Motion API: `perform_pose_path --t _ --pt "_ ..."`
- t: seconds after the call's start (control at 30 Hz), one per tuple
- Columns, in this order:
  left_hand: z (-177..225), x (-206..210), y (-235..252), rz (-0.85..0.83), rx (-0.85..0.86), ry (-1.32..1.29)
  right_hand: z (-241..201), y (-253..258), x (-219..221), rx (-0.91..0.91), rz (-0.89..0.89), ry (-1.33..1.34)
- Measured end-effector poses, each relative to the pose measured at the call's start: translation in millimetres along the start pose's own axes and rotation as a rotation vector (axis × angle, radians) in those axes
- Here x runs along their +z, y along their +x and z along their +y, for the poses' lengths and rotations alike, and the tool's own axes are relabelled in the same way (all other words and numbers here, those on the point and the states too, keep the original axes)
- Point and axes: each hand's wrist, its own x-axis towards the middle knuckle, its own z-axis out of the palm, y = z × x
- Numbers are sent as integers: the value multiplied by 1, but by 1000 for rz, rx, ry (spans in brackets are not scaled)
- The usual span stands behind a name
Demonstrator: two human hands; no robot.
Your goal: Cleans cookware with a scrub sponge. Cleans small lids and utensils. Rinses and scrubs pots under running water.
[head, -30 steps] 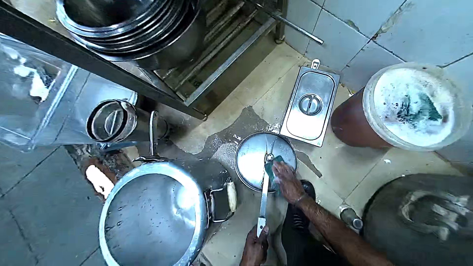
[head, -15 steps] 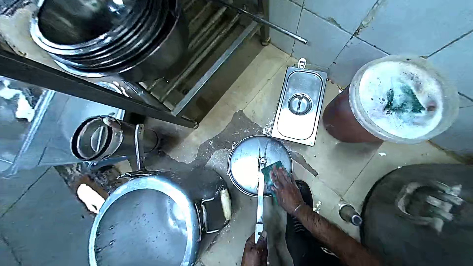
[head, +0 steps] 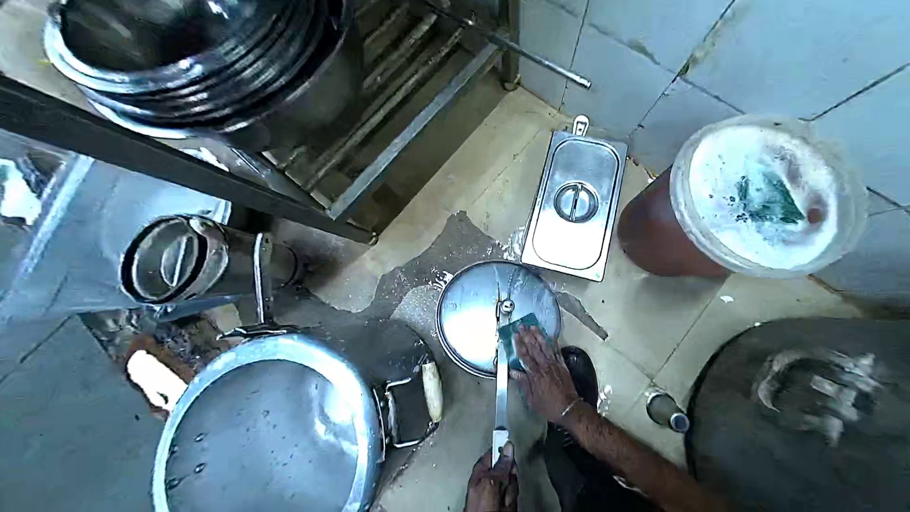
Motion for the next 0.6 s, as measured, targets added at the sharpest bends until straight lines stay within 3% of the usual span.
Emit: perform_pose_path --t 0.13,0.2,0.27,0.33,0.43,0.53,0.6 --pt "3 -6 1 -6 -20 -8 28 22 -4 -36 33 -23" --pt "8 -6 -2 -26 -35 -7 47 58 -26 93 108 41" --pt "12 4 -9 -47 -55 -26 53 98 -62 281 41 34" --pt "11 14 -14 -37 -72 -53 43 108 -72 341 5 18" --pt "7 14 -8 -50 -55 -77 26 63 -37 113 178 54" --pt "2 7 -6 -66 -58 -85 9 -4 2 -29 70 -11" --pt "2 7 -4 -60 -69 -86 16 -16 6 -68 11 -62"
